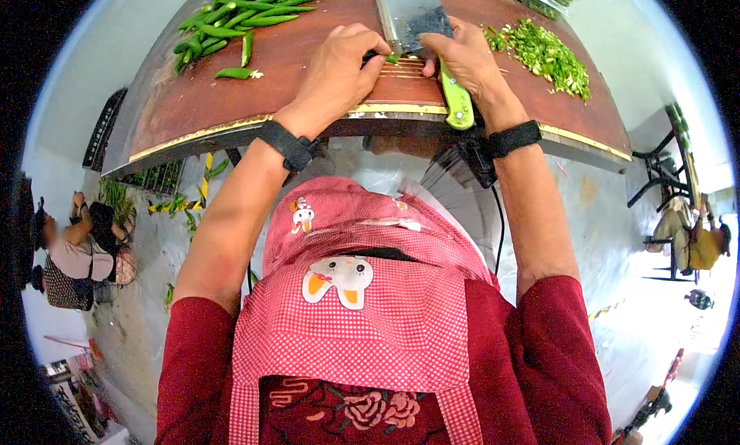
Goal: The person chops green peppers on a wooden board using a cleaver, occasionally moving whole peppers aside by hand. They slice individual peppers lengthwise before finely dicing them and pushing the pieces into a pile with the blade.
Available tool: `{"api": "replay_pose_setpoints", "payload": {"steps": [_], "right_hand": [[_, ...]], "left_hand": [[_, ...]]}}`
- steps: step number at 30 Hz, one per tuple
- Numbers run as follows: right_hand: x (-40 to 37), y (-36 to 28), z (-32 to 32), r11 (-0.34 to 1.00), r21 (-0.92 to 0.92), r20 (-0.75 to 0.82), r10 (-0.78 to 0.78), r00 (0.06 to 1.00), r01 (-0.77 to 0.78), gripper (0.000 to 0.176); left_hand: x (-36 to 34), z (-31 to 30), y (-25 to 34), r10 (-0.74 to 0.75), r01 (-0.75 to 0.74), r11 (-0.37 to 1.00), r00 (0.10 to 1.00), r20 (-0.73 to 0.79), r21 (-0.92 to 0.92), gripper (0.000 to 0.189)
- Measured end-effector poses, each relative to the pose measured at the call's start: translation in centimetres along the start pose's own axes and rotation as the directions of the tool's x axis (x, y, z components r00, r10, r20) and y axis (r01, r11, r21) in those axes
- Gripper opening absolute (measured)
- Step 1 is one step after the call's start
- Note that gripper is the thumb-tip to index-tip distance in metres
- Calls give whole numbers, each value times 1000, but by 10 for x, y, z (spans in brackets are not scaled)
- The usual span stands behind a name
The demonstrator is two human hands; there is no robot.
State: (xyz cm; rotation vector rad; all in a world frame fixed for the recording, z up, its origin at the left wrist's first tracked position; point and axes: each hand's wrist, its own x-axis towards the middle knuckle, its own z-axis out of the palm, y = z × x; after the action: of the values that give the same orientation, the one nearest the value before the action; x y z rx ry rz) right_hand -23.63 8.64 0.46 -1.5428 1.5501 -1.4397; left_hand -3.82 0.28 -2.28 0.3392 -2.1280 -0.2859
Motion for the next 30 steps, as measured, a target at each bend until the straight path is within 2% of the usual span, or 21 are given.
{"api": "replay_pose_setpoints", "payload": {"steps": [2,7,11,19,23,24,28,30], "right_hand": [[-3,-10,0,997,-32,4,77,997,-77,22],[-1,-10,0,997,-53,24,52,998,-51,21],[-5,-12,4,998,-59,-25,34,999,-36,22],[1,-6,0,997,-60,0,38,999,-38,22],[1,-2,1,998,34,5,43,999,-43,21],[-1,-9,3,996,37,-2,84,996,-84,21],[-7,-15,7,993,73,-8,92,996,-91,20],[-5,-14,5,992,26,-14,128,992,-128,21]], "left_hand": [[0,1,-1,-8,8,1000,1000,13,-8,10],[1,1,-2,-41,42,999,999,22,-14,10],[1,0,-1,-68,67,998,997,45,8,10],[-1,1,-1,-57,57,998,998,-6,-41,12],[-2,3,-1,-27,27,1000,999,-31,-7,12],[-1,3,2,-33,33,999,999,-39,-11,12],[-2,2,10,-85,85,996,996,-41,-10,10],[-2,2,9,-77,75,996,996,-52,-46,9]]}}
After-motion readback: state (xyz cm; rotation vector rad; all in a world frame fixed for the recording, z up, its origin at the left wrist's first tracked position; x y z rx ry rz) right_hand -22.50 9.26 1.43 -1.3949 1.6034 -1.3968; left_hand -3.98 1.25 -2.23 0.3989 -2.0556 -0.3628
